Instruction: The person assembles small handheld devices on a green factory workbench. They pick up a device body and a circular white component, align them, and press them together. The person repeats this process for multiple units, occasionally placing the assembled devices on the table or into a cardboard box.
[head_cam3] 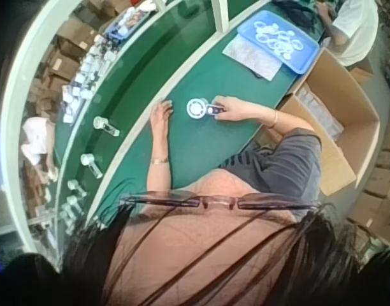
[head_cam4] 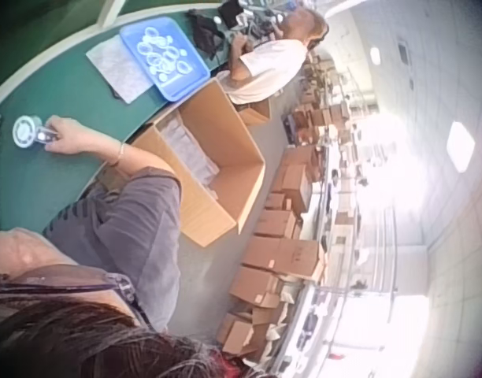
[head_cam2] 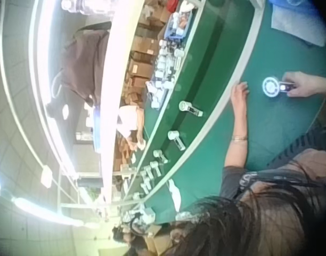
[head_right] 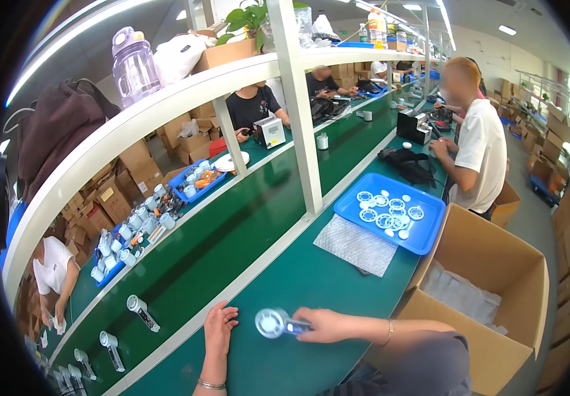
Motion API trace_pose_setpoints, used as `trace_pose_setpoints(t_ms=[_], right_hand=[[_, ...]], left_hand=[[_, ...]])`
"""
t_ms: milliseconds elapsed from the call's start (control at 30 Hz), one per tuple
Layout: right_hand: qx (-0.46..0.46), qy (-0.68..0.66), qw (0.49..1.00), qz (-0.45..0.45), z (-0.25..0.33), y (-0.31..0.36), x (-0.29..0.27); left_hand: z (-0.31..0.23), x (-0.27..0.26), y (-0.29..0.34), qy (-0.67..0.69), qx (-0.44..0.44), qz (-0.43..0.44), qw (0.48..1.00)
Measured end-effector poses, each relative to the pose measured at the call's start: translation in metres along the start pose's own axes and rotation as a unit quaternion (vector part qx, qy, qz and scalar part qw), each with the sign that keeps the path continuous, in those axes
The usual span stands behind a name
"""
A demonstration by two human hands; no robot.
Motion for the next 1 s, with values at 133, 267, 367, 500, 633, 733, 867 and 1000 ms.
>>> trace_pose_setpoints(t_ms=[133,267,367,500,633,733,867,1000], right_hand=[[-0.001,0.067,0.997,0.037,-0.012,-0.003,0.007],[-0.012,0.011,1.0,0.004,-0.009,-0.007,0.003],[-0.005,0.101,0.994,0.028,-0.032,-0.012,0.016],[-0.019,-0.079,0.981,-0.177,0.008,-0.03,-0.029],[0.029,-0.15,0.964,-0.219,0.022,-0.038,-0.042],[-0.005,-0.115,0.966,-0.231,0.028,-0.043,-0.045],[0.005,-0.123,0.964,-0.238,0.028,-0.045,-0.045],[0.009,-0.149,0.963,-0.224,0.029,-0.046,-0.044]], left_hand=[[0.0,0.001,-0.001,0.016,-0.001,0.005,1.0],[0.004,0.001,-0.001,0.002,-0.01,-0.002,1.0],[0.002,0.0,-0.001,-0.001,-0.004,0.003,1.0],[0.004,-0.001,-0.002,-0.01,-0.007,-0.002,1.0],[0.004,-0.001,-0.002,-0.018,-0.014,0.002,1.0],[0.003,-0.001,-0.002,-0.023,-0.017,-0.001,1.0],[0.006,-0.002,-0.004,-0.023,-0.02,-0.003,1.0],[0.004,0.001,-0.003,-0.016,-0.024,0.0,1.0]])
Point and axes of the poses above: each hand's wrist, its own y-axis away from the middle knuckle, its own x-axis out of the palm, z = x × y, the point moved 8 cm from there along -y, towards the middle knuckle, and after that the axes turned 11 degrees about -z, right-handed, at the moved point
